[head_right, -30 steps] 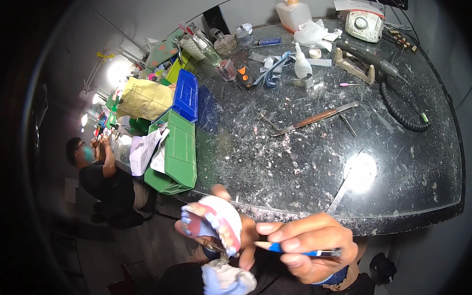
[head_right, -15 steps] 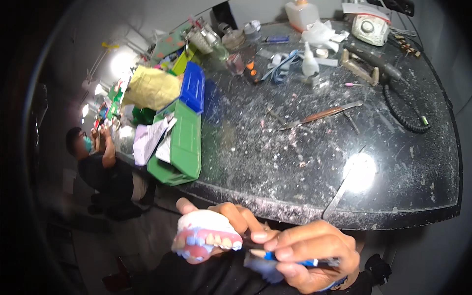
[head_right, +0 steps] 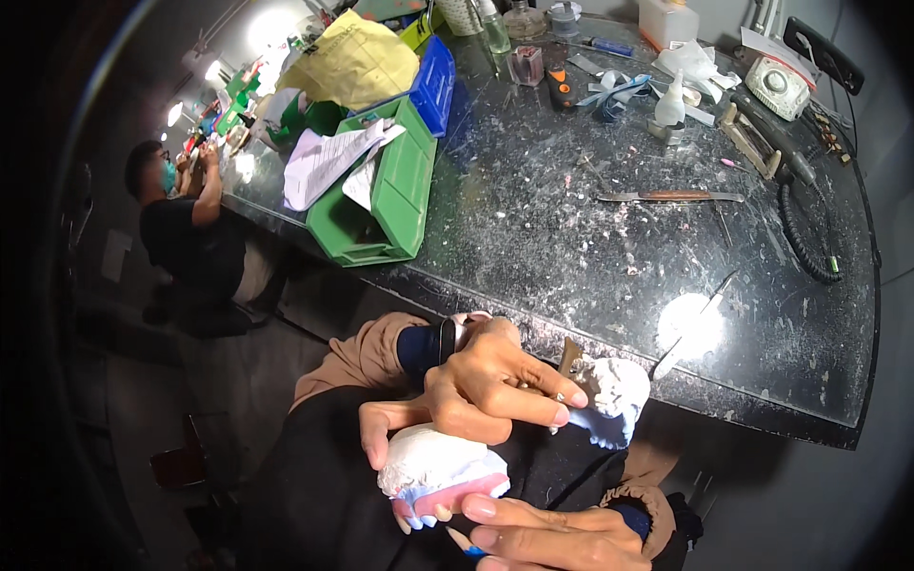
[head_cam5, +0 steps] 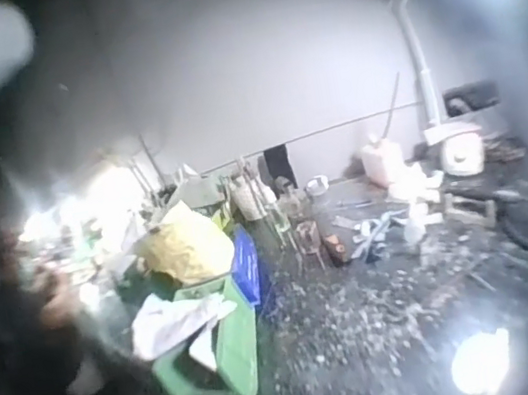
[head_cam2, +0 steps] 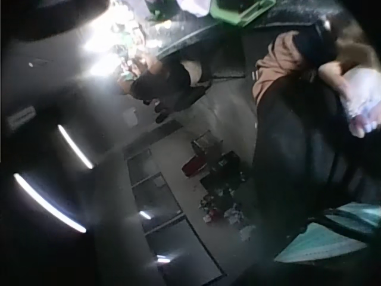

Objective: The person holds a dental model and uses a blue pencil to mark specific points and lines on the prosthetic teeth and the plaster base. They rotate the model to work on different sections of the dentures.

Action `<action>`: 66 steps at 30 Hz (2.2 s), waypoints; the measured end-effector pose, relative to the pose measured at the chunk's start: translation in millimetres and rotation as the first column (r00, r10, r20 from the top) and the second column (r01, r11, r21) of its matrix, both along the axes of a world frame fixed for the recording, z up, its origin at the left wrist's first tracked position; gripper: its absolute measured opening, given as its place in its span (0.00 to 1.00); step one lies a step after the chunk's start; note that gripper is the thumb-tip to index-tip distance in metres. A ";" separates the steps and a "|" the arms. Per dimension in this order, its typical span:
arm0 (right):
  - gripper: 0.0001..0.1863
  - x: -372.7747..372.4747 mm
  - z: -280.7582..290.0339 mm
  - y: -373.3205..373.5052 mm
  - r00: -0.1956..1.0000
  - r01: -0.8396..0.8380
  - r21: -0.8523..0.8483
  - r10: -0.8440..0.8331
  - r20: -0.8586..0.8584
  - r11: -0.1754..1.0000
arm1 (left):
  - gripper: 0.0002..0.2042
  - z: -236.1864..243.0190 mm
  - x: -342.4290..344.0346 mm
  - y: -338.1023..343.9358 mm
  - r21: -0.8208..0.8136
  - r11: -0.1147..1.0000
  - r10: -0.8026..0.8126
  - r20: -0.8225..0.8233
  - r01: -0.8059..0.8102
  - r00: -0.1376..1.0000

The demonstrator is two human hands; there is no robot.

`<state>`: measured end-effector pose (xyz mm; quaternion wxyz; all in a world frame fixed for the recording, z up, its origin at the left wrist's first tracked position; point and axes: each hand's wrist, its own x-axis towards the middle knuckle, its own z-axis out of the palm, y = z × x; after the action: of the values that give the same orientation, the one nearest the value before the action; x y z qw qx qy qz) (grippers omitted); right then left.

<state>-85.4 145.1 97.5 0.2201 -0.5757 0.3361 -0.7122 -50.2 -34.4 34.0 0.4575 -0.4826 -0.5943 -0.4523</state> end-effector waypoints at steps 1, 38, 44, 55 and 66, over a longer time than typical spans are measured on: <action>0.14 1.7 -2.3 -2.2 0.998 0.041 -0.061 -0.044 -0.054 0.997 | 0.09 -9.3 -2.5 3.2 0.020 0.999 0.036 -0.111 -0.034 0.993; 0.14 1.0 -0.8 -9.3 0.965 0.025 -0.083 -0.046 -0.256 0.996 | 0.13 1.6 -4.0 -12.4 -0.104 0.981 0.121 -0.318 -0.162 0.940; 0.15 -0.4 -1.5 -11.6 0.967 0.005 -0.098 -0.030 -0.252 0.995 | 0.17 0.1 -7.0 -10.1 -0.074 0.984 0.129 -0.318 -0.160 0.939; 0.13 2.4 -4.4 -12.7 0.969 0.032 -0.121 -0.061 -0.241 0.992 | 0.22 -5.3 -2.0 -13.1 -0.120 0.973 0.153 -0.305 -0.197 0.940; 0.11 9.2 -15.8 -1.0 0.985 0.153 -0.053 -0.157 -0.068 0.987 | 0.17 3.0 -2.4 -11.4 -0.116 0.960 0.222 -0.245 -0.256 0.944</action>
<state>-76.2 144.1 81.7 0.1381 -0.5781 0.3705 -0.7138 -52.6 -45.9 37.0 0.5381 -0.4880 -0.6232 -0.2897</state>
